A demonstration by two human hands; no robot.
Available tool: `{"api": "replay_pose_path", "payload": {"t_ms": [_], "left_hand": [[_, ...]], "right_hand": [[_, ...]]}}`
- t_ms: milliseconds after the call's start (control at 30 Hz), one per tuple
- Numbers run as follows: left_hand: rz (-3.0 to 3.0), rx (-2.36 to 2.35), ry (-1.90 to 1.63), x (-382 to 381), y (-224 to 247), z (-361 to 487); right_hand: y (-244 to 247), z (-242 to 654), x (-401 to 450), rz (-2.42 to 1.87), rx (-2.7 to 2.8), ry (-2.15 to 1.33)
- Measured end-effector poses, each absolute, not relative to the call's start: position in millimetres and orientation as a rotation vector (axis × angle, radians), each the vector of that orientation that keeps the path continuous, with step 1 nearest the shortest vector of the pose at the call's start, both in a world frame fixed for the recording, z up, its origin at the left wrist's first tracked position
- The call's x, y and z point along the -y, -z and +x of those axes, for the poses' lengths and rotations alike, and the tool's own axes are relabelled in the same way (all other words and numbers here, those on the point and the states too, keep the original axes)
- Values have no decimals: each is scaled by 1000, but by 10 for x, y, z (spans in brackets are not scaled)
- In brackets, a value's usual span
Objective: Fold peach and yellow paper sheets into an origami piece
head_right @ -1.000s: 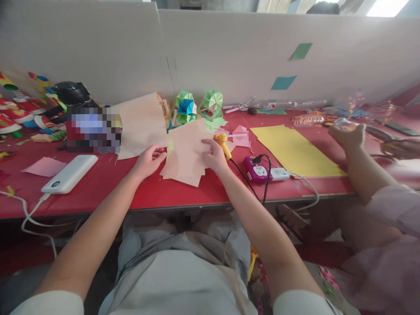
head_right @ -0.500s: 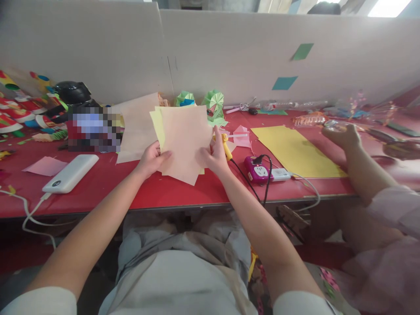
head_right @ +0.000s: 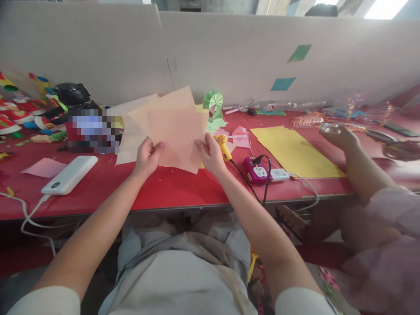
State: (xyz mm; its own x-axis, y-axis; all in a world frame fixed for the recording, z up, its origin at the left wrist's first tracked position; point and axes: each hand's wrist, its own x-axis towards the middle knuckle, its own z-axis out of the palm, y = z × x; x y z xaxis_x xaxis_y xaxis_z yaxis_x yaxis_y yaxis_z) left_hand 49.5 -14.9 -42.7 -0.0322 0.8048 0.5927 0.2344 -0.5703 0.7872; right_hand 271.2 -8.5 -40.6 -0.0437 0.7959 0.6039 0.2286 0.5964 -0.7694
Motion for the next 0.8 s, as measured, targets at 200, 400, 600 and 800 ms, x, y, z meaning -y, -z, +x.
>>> {"api": "replay_pose_path", "payload": {"t_ms": [200, 400, 600, 800], "left_hand": [[1762, -1211, -1701, 146, 338, 470], [1770, -1129, -1701, 124, 296, 456], [1797, -1102, -1763, 106, 271, 535], [1787, -1171, -1962, 73, 114, 651]], "right_hand": [[244, 2606, 136, -876, 1595, -583], [320, 2545, 120, -925, 1522, -682], [305, 2467, 119, -902, 1449, -699], [152, 2408, 140, -879, 1446, -497]]}}
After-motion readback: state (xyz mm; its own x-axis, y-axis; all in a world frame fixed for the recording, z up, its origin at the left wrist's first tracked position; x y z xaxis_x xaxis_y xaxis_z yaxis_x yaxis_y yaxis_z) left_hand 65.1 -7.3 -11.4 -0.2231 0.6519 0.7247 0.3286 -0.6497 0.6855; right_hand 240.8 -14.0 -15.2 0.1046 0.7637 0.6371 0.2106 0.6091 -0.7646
